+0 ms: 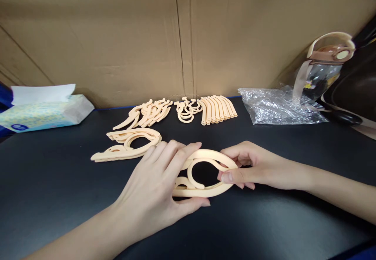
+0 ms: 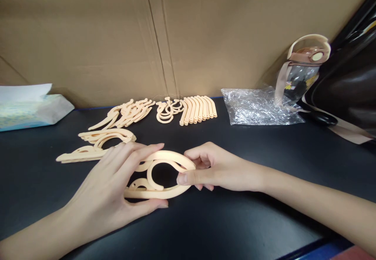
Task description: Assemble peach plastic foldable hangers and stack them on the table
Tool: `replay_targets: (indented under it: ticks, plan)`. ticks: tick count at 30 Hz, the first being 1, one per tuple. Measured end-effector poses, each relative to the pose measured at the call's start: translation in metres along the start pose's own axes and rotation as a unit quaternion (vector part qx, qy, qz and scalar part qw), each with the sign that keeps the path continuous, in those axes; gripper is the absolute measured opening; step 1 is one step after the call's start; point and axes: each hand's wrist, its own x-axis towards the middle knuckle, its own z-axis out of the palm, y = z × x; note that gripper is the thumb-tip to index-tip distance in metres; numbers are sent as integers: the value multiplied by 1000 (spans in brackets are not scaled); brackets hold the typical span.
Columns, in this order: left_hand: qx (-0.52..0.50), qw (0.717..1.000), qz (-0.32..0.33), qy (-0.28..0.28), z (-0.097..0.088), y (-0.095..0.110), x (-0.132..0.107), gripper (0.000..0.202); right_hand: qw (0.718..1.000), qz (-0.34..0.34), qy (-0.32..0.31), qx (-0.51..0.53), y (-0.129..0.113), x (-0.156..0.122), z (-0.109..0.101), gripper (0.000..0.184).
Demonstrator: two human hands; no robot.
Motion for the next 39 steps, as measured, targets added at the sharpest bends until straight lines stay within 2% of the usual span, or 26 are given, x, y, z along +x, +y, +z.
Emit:
replay_targets:
  ticks: [12,21,26,30,34,39]
  plan:
    - [51,997,61,4,-6,2,0,62,1000,-3,-8,21,3,0,-2,24]
    - [38,998,45,10,-8,2,1,61,1000,5,5,-1,-1,0,-1,33]
    - [64,995,62,35,-11,6,2,58,998,-28,58,-3,1,0,-2,48]
    - [107,991,72,38,-25,10,9,53,991,-25,125,33,2,2,-4,59]
    - [96,995,0,1,-49,-9,19,55,988,-26,152,32,-1,2,-5,57]
    - [86,995,-31,-43,-71,-63,12,58,991,-24,128,1,-1,1,-6,49]
